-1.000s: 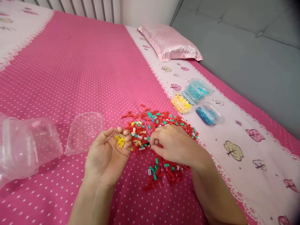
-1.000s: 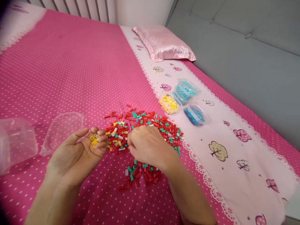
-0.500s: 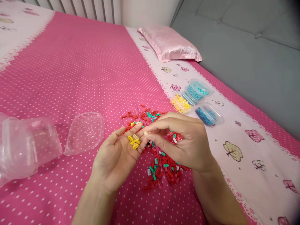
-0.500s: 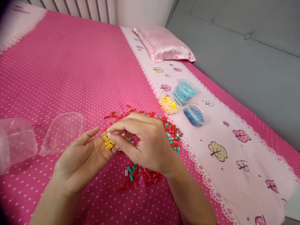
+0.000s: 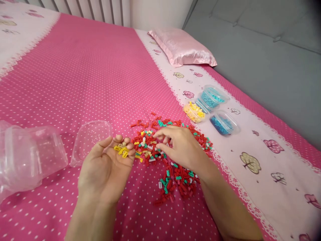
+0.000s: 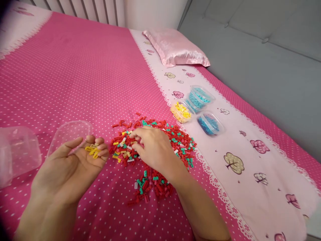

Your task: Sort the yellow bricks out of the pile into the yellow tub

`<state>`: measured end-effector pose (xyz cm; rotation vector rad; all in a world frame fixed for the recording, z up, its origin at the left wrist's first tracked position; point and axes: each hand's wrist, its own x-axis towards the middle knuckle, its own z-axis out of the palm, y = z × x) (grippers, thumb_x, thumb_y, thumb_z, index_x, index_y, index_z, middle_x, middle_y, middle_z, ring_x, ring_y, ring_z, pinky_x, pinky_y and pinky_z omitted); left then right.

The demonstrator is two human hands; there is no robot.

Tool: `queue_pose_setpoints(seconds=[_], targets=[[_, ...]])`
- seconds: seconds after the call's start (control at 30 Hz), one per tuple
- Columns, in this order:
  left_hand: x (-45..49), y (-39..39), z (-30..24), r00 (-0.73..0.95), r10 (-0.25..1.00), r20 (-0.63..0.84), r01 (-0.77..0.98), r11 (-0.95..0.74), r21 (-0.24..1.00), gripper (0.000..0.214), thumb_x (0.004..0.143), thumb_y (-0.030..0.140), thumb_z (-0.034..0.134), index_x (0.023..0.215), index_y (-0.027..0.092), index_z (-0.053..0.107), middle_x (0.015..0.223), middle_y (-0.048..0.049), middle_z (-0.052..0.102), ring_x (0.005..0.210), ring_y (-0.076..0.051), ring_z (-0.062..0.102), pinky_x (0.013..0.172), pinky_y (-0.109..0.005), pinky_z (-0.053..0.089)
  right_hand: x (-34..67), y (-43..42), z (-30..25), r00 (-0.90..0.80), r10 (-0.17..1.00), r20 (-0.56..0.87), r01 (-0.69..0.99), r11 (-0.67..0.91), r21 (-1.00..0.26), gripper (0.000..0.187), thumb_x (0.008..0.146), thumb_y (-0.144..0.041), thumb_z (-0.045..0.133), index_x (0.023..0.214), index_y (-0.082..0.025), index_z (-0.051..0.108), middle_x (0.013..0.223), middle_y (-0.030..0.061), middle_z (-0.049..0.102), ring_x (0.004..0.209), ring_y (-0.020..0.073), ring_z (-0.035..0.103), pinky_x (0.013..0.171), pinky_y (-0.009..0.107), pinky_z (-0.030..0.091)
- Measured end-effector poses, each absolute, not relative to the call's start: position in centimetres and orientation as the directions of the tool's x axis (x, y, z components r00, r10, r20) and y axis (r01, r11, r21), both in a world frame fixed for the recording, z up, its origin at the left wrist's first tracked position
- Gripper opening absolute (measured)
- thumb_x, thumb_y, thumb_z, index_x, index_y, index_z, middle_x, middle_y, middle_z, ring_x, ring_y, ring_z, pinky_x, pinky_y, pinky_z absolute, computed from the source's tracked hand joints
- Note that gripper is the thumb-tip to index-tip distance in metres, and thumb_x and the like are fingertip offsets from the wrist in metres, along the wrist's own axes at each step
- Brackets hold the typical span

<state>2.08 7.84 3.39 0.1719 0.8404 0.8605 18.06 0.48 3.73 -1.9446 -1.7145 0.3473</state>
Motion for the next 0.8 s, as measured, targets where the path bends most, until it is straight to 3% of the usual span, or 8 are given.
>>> queue_pose_setpoints(seconds=[0.17,0.37,0.53,0.7,0.8], targets=[[2.1,7.9,3.2,0.409,0.696,-0.59,-0.572,0.699,0.429,0.025,0.081,0.017,0.036,0.063,0.013,0.053,0.066,-0.0059,0.053,0.059,-0.012,0.052,0.053,-0.024,0.05,17.6,1.1,2.0,0.041,0.999,-0.018,0.893,-0.044,-0.447,0.022,0.075,-0.02,0.068,0.097,-0.022,0.066,0.097,0.0032,0.067,0.092,0.0166,0.06,0.08,0.028,0.042],[2.1,7.9,3.1,0.415,0.705,-0.574,-0.589,0.69,0.422,0.023,0.081,0.015,0.036,0.064,0.012,0.053,0.066,-0.0054,0.052,0.06,-0.013,0.052,0.053,-0.024,0.049,18.5,0.9,2.1,0.065,0.985,-0.157,0.911,-0.123,-0.395,0.01,0.073,-0.014,0.067,0.081,-0.02,0.066,0.084,0.0006,0.066,0.077,0.0128,0.058,0.07,0.024,0.038],[2.0,7.8,3.3,0.426,0.7,-0.573,-0.587,0.696,0.413,0.024,0.081,0.016,0.037,0.064,0.012,0.053,0.065,-0.0056,0.052,0.058,-0.012,0.051,0.053,-0.024,0.05,19.8,0.4,2.8,0.136,0.955,-0.265,0.92,-0.221,-0.324,0.01,0.072,-0.014,0.064,0.079,-0.021,0.064,0.078,-0.0007,0.066,0.07,0.0112,0.057,0.06,0.022,0.033],[2.1,7.9,3.3,0.417,0.699,-0.581,-0.583,0.696,0.419,0.025,0.081,0.016,0.036,0.063,0.013,0.052,0.065,-0.0061,0.052,0.058,-0.012,0.051,0.053,-0.024,0.05,21.1,0.1,2.8,0.284,0.903,-0.321,0.937,-0.333,-0.107,0.01,0.072,-0.013,0.058,0.074,-0.021,0.064,0.076,0.0021,0.067,0.074,0.0153,0.061,0.058,0.024,0.032],[2.1,7.9,3.3,0.425,0.696,-0.578,-0.579,0.7,0.417,0.025,0.082,0.015,0.036,0.063,0.013,0.053,0.064,-0.0061,0.052,0.058,-0.012,0.051,0.053,-0.024,0.05,21.3,0.0,2.9,0.322,0.896,-0.306,0.93,-0.359,-0.075,0.012,0.072,-0.013,0.057,0.076,-0.022,0.065,0.078,0.0036,0.068,0.075,0.0172,0.062,0.059,0.025,0.033]])
